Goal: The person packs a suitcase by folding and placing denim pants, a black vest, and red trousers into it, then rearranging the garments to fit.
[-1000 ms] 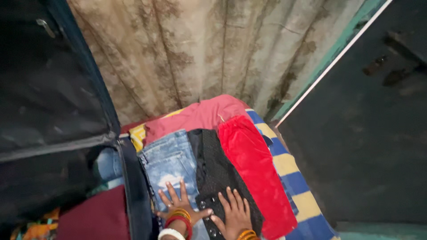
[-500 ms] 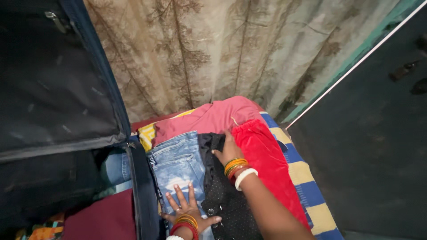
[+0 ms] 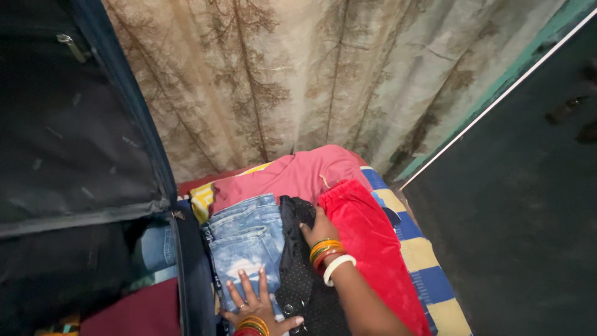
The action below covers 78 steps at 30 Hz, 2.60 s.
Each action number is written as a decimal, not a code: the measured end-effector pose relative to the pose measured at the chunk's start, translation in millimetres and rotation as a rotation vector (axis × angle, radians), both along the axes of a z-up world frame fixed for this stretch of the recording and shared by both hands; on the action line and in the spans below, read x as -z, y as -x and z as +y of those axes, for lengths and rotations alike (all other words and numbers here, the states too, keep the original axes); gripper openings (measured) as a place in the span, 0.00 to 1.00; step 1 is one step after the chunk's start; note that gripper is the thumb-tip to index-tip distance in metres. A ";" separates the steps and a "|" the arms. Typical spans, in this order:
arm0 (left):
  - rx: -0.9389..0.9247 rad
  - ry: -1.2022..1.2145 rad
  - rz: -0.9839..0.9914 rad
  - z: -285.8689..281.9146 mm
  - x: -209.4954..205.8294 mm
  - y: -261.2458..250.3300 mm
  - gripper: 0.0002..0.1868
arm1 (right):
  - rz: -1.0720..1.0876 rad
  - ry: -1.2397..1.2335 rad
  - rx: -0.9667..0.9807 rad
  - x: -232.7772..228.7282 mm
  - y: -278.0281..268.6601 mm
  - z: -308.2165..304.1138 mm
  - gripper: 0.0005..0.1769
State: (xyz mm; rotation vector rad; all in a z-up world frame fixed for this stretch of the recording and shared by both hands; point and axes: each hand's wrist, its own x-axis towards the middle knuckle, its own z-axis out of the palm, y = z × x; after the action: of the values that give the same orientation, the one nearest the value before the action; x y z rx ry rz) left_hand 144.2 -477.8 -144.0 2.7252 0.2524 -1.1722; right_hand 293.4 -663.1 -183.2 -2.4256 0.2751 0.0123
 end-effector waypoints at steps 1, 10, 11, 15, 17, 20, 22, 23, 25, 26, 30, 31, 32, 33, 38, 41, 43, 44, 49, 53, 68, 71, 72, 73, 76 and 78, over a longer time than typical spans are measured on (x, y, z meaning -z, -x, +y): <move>0.003 0.000 -0.006 -0.9 -2.5 0.7 0.85 | -0.073 -0.094 -0.033 -2.8 1.2 -4.2 0.39; -0.007 -0.018 -0.138 -3.5 -17.8 15.8 0.79 | -0.346 0.379 0.251 -69.7 139.5 -79.1 0.48; -0.010 -0.030 -0.221 -2.2 -16.0 24.5 0.76 | -0.334 0.443 0.289 -68.4 157.4 -90.4 0.51; -0.209 -0.047 -0.613 0.5 -3.3 64.3 0.68 | 0.080 0.197 0.392 -51.7 202.2 -138.4 0.62; -0.418 -0.019 -0.696 -5.1 2.3 67.6 0.67 | 0.288 0.059 0.473 -40.3 209.2 -153.3 0.69; -0.694 0.030 -0.600 -4.0 1.6 75.2 0.70 | 0.222 0.061 0.396 -24.5 205.8 -171.3 0.70; -0.819 0.067 -0.546 -3.2 -0.6 77.6 0.72 | 0.191 -0.141 0.378 -15.9 201.6 -175.8 0.66; -0.825 0.115 -0.555 -1.1 -1.1 76.0 0.72 | 0.174 -0.240 0.368 -14.6 202.2 -178.8 0.64; -0.836 0.214 -0.565 9.8 0.5 72.0 0.74 | 0.314 -0.365 0.414 -16.0 201.4 -183.7 0.60; -0.824 0.241 -0.578 11.8 2.7 68.6 0.73 | 0.385 -0.428 0.434 -16.3 201.7 -185.4 0.58; -0.722 0.322 -0.616 15.3 4.9 59.9 0.68 | 0.473 -0.312 0.356 -12.5 197.6 -198.8 0.51; -0.683 0.337 -0.624 13.9 3.7 56.3 0.66 | 0.473 -0.273 0.353 -8.6 201.1 -201.2 0.50; -0.680 0.330 -0.593 12.8 2.8 56.1 0.66 | 0.481 -0.234 0.348 -2.7 208.9 -202.2 0.50; -0.678 0.323 -0.561 11.4 2.7 54.5 0.65 | 0.470 -0.318 0.352 3.1 217.6 -205.6 0.50; -0.625 0.315 -0.538 21.3 2.3 55.4 0.69 | 0.333 -0.268 0.397 31.7 251.8 -208.8 0.53; -0.643 0.184 -0.467 11.5 -10.6 55.6 0.69 | 0.373 -0.142 0.396 6.5 249.9 -196.1 0.55; -0.638 0.054 -0.497 -4.1 -19.9 58.4 0.69 | 0.366 0.161 0.389 -24.5 249.6 -172.0 0.57; -0.513 -0.016 -0.549 -11.1 -22.9 61.0 0.65 | 0.249 0.286 0.369 -38.1 250.7 -153.0 0.58; -0.088 -0.114 -0.660 -42.9 -21.4 95.4 0.47 | -0.152 0.419 0.014 -67.9 258.6 -58.3 0.56; 0.036 -0.109 -0.309 -32.6 -30.6 100.0 0.37 | 0.012 0.483 -0.229 -61.2 261.2 -21.6 0.50; 0.080 -0.075 -0.181 -24.8 -24.3 70.5 0.41 | 0.154 0.595 -0.273 -43.4 234.2 -13.7 0.49; 0.085 -0.077 -0.152 -22.7 -25.1 69.0 0.41 | 0.102 0.591 -0.237 -43.4 241.4 -12.1 0.48; 0.092 -0.080 -0.170 -21.9 -24.1 72.0 0.41 | 0.050 0.599 -0.214 -41.1 248.4 -11.3 0.47; 0.098 -0.083 -0.188 -21.2 -22.7 74.8 0.41 | -0.002 0.608 -0.190 -37.7 256.0 -10.9 0.45; 0.105 -0.099 -0.174 -21.9 -17.7 73.4 0.42 | -0.150 0.604 -0.215 -25.6 280.5 -15.9 0.43; 0.110 -0.106 -0.177 -22.1 -14.1 73.9 0.42 | -0.140 0.578 -0.262 -19.2 288.8 -21.0 0.44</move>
State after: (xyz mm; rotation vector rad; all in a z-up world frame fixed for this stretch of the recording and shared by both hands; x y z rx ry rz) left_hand 70.3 -499.9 -129.9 2.9472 0.1478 -0.9601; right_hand 4.6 -684.1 -164.1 -3.0025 -0.1271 -0.1376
